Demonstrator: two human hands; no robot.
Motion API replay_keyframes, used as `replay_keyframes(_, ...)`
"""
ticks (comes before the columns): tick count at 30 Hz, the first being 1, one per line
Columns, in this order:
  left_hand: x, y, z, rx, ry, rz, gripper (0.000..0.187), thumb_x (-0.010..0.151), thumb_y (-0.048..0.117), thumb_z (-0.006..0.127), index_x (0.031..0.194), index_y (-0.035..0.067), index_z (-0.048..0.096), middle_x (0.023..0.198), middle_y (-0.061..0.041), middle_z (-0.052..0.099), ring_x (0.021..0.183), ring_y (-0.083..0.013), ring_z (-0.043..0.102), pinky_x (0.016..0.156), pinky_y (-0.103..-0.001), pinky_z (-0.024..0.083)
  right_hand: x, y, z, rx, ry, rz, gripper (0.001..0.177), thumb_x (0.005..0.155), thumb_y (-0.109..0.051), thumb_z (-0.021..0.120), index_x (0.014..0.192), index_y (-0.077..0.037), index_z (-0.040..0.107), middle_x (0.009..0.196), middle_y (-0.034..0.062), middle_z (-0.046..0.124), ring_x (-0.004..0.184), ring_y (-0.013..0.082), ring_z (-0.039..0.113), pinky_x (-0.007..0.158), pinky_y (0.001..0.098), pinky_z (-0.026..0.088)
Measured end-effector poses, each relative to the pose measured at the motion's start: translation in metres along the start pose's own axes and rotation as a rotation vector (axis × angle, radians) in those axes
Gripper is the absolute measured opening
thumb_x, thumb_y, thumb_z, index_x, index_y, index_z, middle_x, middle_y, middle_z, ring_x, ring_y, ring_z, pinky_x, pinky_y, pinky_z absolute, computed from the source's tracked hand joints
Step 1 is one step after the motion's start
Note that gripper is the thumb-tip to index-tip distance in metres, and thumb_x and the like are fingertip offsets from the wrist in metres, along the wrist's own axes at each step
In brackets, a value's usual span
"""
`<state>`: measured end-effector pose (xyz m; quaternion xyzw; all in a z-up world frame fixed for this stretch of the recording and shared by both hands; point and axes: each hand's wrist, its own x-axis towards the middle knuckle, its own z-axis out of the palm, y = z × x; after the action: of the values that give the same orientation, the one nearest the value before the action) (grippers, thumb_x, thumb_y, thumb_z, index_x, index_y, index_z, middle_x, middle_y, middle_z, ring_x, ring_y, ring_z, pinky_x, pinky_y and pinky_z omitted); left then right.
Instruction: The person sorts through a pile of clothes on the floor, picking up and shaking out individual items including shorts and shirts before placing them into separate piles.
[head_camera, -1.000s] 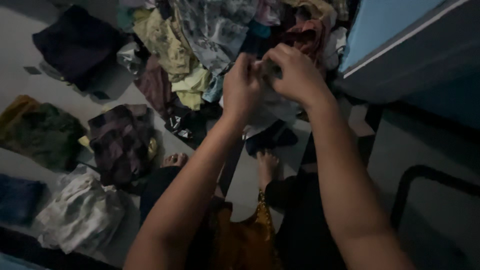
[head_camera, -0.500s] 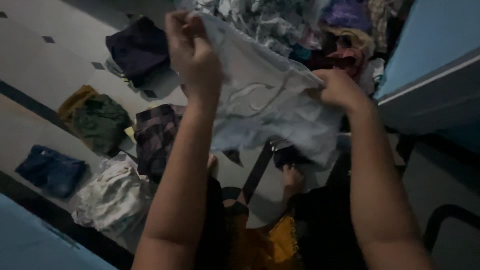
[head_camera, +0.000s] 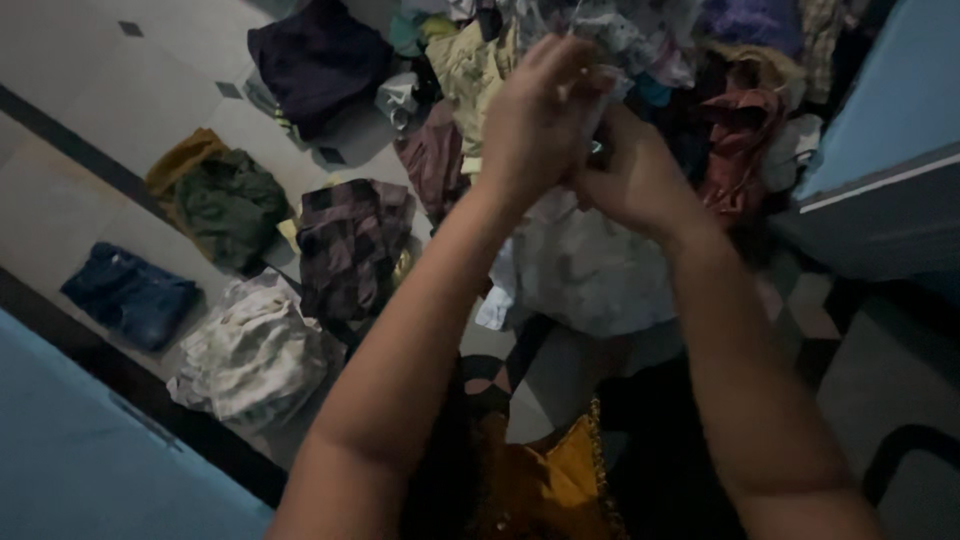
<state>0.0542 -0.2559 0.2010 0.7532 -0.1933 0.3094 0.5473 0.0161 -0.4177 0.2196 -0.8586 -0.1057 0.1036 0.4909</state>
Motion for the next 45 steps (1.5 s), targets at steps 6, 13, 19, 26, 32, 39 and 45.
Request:
replay_keyframes(6, -0.008, -0.012, 0.006, -0.038, -0.106, -0.079, 0.054, 0.088, 0.031, 0.086, 0.12, 0.004, 0.052, 0.115, -0.011, 0.056, 0.091, -0.025, 0.064, 0.071, -0.034, 0.056, 0.025, 0.023, -0.005, -0.149, 0.447, -0.288, 0.023, 0.111, 0.0, 0.069, 0.108, 0.009, 0.049, 0.101, 0.0283, 0.051, 0.085, 0.0396, 0.055, 0.078, 0.045, 0.05)
replay_keyframes(13, -0.08, -0.059, 0.035, 0.504, -0.35, -0.111, 0.055, 0.076, 0.027, 0.085, 0.114, 0.008, 0.049, 0.127, -0.02, 0.049, 0.113, -0.0451, 0.06, 0.082, -0.051, 0.056, -0.008, -0.025, -0.054, -0.922, 0.742, -0.812, 0.02, 0.104, 0.0, 0.068, 0.124, 0.0, 0.066, 0.127, 0.0223, 0.066, 0.116, 0.0356, 0.066, 0.097, 0.0409, 0.058)
replay_keyframes(19, -0.107, -0.118, 0.028, 0.716, -0.648, -0.544, 0.037, 0.087, 0.021, 0.069, 0.121, 0.018, 0.057, 0.121, -0.01, 0.065, 0.117, -0.0364, 0.061, 0.087, -0.059, 0.048, -0.022, -0.002, -0.1, 0.753, 0.39, -0.719, 0.018, 0.119, -0.021, 0.058, 0.129, -0.008, 0.067, 0.134, 0.014, 0.07, 0.128, 0.0253, 0.071, 0.111, 0.0391, 0.055)
replay_keyframes(26, -0.107, -0.162, 0.042, 0.458, -0.579, -0.797, 0.051, 0.093, 0.008, 0.055, 0.143, 0.015, 0.047, 0.112, -0.025, 0.07, 0.11, -0.0432, 0.066, 0.092, -0.053, 0.05, -0.034, 0.019, -0.126, 0.96, 0.413, -0.692, 0.049, 0.106, -0.046, 0.05, 0.134, -0.008, 0.065, 0.121, 0.015, 0.073, 0.112, 0.0245, 0.071, 0.102, 0.0393, 0.057)
replay_keyframes(32, -0.095, -0.138, 0.053, 0.42, -0.603, -0.669, 0.076, 0.09, 0.013, 0.064, 0.157, 0.018, 0.03, 0.116, -0.026, 0.069, 0.108, -0.0452, 0.066, 0.09, -0.055, 0.05, -0.036, 0.031, -0.136, 1.17, 0.09, -0.688, 0.038, 0.109, -0.035, 0.033, 0.126, -0.014, 0.061, 0.088, 0.0102, 0.068, 0.081, 0.0179, 0.073, 0.077, 0.0369, 0.058)
replay_keyframes(39, -0.096, -0.106, 0.07, 0.337, -0.729, -0.607, 0.08, 0.082, 0.022, 0.08, 0.15, 0.031, 0.038, 0.134, -0.021, 0.057, 0.115, -0.0429, 0.061, 0.093, -0.052, 0.051, -0.039, 0.034, -0.133, 1.182, 0.004, -0.762, 0.037, 0.122, -0.031, 0.033, 0.117, -0.01, 0.062, 0.075, 0.007, 0.069, 0.068, 0.0096, 0.066, 0.067, 0.0244, 0.05)
replay_keyframes(45, -0.09, -0.115, 0.086, 0.367, -0.669, -0.436, 0.034, 0.08, 0.006, 0.068, 0.109, 0.02, 0.076, 0.136, -0.014, 0.058, 0.118, -0.0379, 0.063, 0.094, -0.049, 0.052, -0.051, 0.025, -0.124, 1.227, 0.205, -0.645, 0.027, 0.117, -0.027, 0.04, 0.117, -0.007, 0.058, 0.091, 0.012, 0.063, 0.077, 0.016, 0.067, 0.07, 0.028, 0.056)
